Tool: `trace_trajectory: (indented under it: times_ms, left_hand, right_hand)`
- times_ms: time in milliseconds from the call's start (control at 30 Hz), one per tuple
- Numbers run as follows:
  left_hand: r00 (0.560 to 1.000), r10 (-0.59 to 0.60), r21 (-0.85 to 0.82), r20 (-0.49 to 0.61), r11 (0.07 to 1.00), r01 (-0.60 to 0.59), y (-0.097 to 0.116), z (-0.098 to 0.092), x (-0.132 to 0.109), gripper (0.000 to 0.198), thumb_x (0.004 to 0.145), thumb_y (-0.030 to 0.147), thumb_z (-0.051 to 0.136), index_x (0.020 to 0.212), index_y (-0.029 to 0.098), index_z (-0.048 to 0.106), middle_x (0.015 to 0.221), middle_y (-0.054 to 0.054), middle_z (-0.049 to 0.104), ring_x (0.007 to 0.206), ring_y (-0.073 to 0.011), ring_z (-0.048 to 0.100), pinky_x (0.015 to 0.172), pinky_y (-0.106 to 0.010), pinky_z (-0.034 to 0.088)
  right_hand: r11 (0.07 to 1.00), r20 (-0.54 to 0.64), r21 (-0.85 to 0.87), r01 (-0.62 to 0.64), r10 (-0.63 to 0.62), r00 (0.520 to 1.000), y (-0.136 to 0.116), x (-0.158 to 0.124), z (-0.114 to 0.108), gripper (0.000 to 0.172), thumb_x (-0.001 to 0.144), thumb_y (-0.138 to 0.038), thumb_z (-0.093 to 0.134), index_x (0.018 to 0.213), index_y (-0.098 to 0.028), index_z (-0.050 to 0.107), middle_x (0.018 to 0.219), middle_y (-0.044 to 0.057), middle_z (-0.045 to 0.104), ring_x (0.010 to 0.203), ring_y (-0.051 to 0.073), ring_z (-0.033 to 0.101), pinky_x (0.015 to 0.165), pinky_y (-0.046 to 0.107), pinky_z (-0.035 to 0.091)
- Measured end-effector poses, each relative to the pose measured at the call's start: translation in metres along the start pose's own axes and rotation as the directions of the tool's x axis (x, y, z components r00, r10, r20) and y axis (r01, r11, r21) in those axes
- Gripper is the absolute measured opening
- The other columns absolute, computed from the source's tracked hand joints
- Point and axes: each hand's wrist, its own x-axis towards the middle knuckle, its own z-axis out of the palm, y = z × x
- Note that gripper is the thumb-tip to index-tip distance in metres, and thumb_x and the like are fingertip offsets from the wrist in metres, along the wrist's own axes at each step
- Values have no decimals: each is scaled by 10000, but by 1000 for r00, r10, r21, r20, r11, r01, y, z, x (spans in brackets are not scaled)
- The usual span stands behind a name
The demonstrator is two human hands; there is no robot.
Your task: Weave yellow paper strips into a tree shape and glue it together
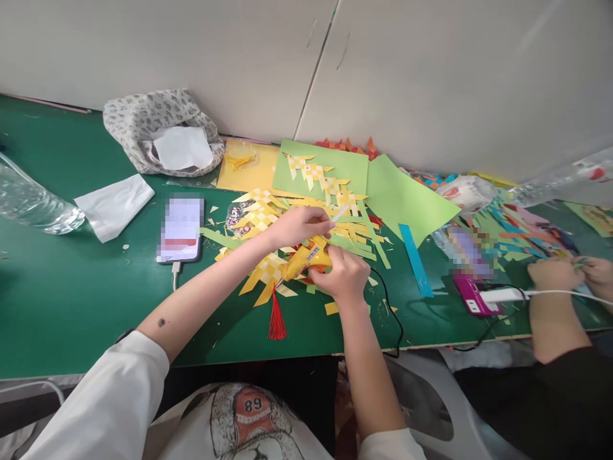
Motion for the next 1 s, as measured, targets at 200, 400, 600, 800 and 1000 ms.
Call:
trace_trajectory:
  times_ms: [200,400,600,800,1000]
  left_hand:
    - [998,11,66,-56,998,-8,5,3,-1,236,846,373,466,791,173,578,800,-22,726,515,-83,485,536,-242,346]
    - [997,-4,118,-81,993,13,7,4,-6,283,859,425,449,831,181,590,802,-22,722,477,-76,440,525,-247,326]
    - [995,18,123,-100,992,-5,5,7,-8,277,866,422,443,831,183,579,790,-16,723,469,-71,434,507,-238,320]
    - [992,55,130,-111,991,-40,1,9,-9,272,879,425,434,837,190,564,769,-6,726,468,-73,430,502,-235,324]
    - [991,62,91,-122,995,-51,0,10,-11,249,875,410,454,814,187,547,772,-4,729,440,-63,380,489,-230,326]
  right_hand:
    - [998,19,-37,-46,47,999,-1,1,1,142,610,-336,503,620,-196,481,486,10,495,463,154,461,454,266,275]
    - [995,9,-69,-65,66,998,-4,3,2,161,601,-350,500,627,-192,503,497,19,507,469,158,452,459,270,256]
    - [992,49,-91,-84,89,995,-4,2,3,205,596,-352,481,662,-174,559,502,18,497,490,155,447,473,258,227]
    - [985,124,-131,-115,131,984,-4,1,4,227,586,-346,459,658,-162,572,517,20,507,497,148,443,484,254,204]
    - [983,136,-136,-123,142,980,-5,1,6,218,580,-343,456,643,-163,561,530,24,518,502,150,451,491,255,204]
